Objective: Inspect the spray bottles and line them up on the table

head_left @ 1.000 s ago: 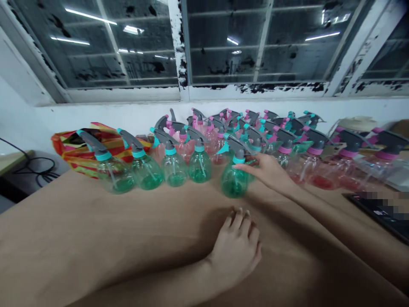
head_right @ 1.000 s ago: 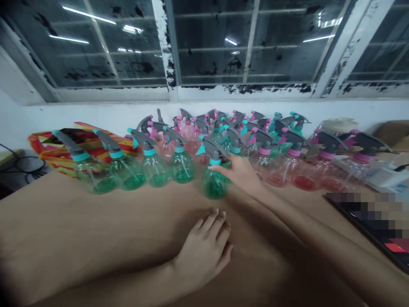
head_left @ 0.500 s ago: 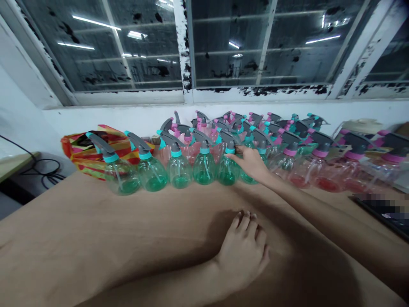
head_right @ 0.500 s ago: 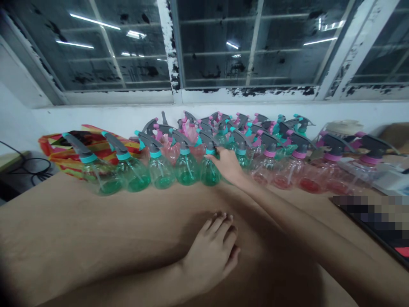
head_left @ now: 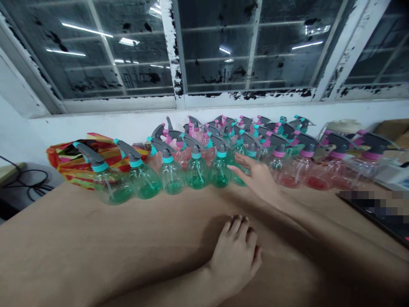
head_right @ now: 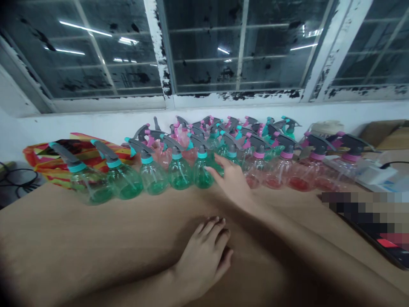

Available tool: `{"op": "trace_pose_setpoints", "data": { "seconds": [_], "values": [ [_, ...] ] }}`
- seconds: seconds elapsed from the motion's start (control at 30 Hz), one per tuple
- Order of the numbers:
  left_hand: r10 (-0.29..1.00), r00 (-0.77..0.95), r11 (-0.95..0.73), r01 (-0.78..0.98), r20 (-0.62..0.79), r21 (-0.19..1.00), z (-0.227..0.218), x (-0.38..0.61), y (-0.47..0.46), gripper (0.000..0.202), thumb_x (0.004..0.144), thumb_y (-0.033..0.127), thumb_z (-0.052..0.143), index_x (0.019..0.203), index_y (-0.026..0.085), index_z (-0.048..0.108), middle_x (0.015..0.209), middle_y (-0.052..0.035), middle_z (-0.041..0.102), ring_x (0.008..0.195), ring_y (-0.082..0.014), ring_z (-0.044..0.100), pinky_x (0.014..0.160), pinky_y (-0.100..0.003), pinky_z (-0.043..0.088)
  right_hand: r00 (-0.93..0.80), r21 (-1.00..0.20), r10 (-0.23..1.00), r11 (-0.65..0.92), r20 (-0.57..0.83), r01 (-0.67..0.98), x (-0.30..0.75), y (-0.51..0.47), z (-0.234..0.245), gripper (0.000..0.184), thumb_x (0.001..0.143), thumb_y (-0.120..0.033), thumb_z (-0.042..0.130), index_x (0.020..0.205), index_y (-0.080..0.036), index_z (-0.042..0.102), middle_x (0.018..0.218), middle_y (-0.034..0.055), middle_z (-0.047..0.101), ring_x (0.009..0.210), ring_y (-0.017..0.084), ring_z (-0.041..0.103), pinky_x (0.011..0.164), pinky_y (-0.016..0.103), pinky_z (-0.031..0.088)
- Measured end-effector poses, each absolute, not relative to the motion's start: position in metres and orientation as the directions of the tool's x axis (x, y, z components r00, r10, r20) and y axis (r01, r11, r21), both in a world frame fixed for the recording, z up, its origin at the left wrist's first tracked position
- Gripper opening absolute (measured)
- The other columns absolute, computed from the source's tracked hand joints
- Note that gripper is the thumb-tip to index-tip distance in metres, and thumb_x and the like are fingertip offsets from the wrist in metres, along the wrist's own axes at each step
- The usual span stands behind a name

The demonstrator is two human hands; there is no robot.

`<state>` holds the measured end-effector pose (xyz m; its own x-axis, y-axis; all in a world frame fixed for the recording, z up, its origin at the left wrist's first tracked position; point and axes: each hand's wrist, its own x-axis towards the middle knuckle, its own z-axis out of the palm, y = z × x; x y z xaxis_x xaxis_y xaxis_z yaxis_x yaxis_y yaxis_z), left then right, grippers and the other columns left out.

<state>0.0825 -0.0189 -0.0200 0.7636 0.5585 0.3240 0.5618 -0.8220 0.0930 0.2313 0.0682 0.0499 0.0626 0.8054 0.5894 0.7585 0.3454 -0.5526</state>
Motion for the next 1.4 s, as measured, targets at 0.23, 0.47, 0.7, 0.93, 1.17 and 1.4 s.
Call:
{"op": "trace_pose_setpoints", "data": {
  "seconds": [0.23, 0.47, 0.7, 0.93, 1.17, 1.4],
  "values": [
    [0.567, 0.751, -0.817, 0.565, 0.338, 0.114, -0.019, 0.082, -0.019, 0.026, 0.087, 0.029, 0.055, 0.108, 0.014, 0.058, 0.122, -0.0105, 0.057, 0.118, -0.0267, 0.046, 0.100, -0.041, 0.035, 0.210, -0.584, 0.793, 0.213, 0.571, 0.783, 0.283, 0.047, 0.050, 0.033, 0.083, -0.043, 0.053, 0.098, -0.017, 0.066, 0.094, 0.0094, 0.073, 0.077, 0.023, 0.070, 0.070, 0.036, 0.054],
    [0.583, 0.736, -0.807, 0.574, 0.343, 0.141, -0.019, 0.082, -0.019, 0.027, 0.086, 0.027, 0.057, 0.109, 0.014, 0.058, 0.122, -0.0102, 0.057, 0.117, -0.0270, 0.048, 0.099, -0.042, 0.038, 0.295, -0.497, 0.790, 0.015, 0.538, 0.867, 0.284, 0.067, 0.046, 0.058, 0.079, -0.061, 0.049, 0.116, -0.017, 0.060, 0.091, 0.0142, 0.072, 0.085, 0.033, 0.067, 0.068, 0.043, 0.050],
    [0.583, 0.741, -0.808, 0.571, 0.332, 0.145, -0.017, 0.081, -0.018, 0.029, 0.085, 0.028, 0.056, 0.111, 0.014, 0.056, 0.123, -0.0110, 0.056, 0.117, -0.0272, 0.048, 0.098, -0.043, 0.039, 0.296, -0.394, 0.792, -0.077, 0.535, 0.916, 0.267, 0.084, 0.045, 0.060, 0.078, -0.067, 0.044, 0.104, -0.018, 0.065, 0.092, 0.0185, 0.070, 0.096, 0.040, 0.061, 0.062, 0.043, 0.048],
    [0.585, 0.752, -0.810, 0.564, 0.305, 0.163, -0.015, 0.081, -0.017, 0.031, 0.086, 0.027, 0.056, 0.113, 0.013, 0.056, 0.125, -0.0118, 0.055, 0.119, -0.0280, 0.046, 0.099, -0.045, 0.039, 0.220, -0.337, 0.820, -0.035, 0.528, 0.941, 0.268, 0.047, 0.050, 0.057, 0.076, -0.069, 0.045, 0.094, -0.019, 0.065, 0.084, 0.0155, 0.070, 0.089, 0.038, 0.063, 0.061, 0.043, 0.048],
    [0.597, 0.749, -0.801, 0.570, 0.286, 0.181, -0.017, 0.080, -0.016, 0.031, 0.087, 0.027, 0.054, 0.115, 0.013, 0.056, 0.127, -0.0121, 0.053, 0.119, -0.0285, 0.045, 0.098, -0.044, 0.039, 0.130, -0.523, 0.874, 0.156, 0.469, 0.838, 0.277, 0.012, 0.061, 0.063, 0.067, -0.068, 0.058, 0.106, -0.020, 0.055, 0.094, 0.0102, 0.064, 0.090, 0.031, 0.061, 0.072, 0.045, 0.049],
    [0.586, 0.753, -0.810, 0.562, 0.301, 0.171, -0.018, 0.081, -0.015, 0.031, 0.087, 0.027, 0.055, 0.115, 0.013, 0.056, 0.128, -0.0120, 0.053, 0.120, -0.0281, 0.045, 0.099, -0.044, 0.039, 0.142, -0.821, 0.903, 0.293, 0.406, 0.489, 0.271, 0.036, 0.058, 0.050, 0.073, -0.052, 0.063, 0.113, -0.022, 0.054, 0.084, 0.0041, 0.067, 0.075, 0.024, 0.063, 0.066, 0.040, 0.050]
  ]
}}
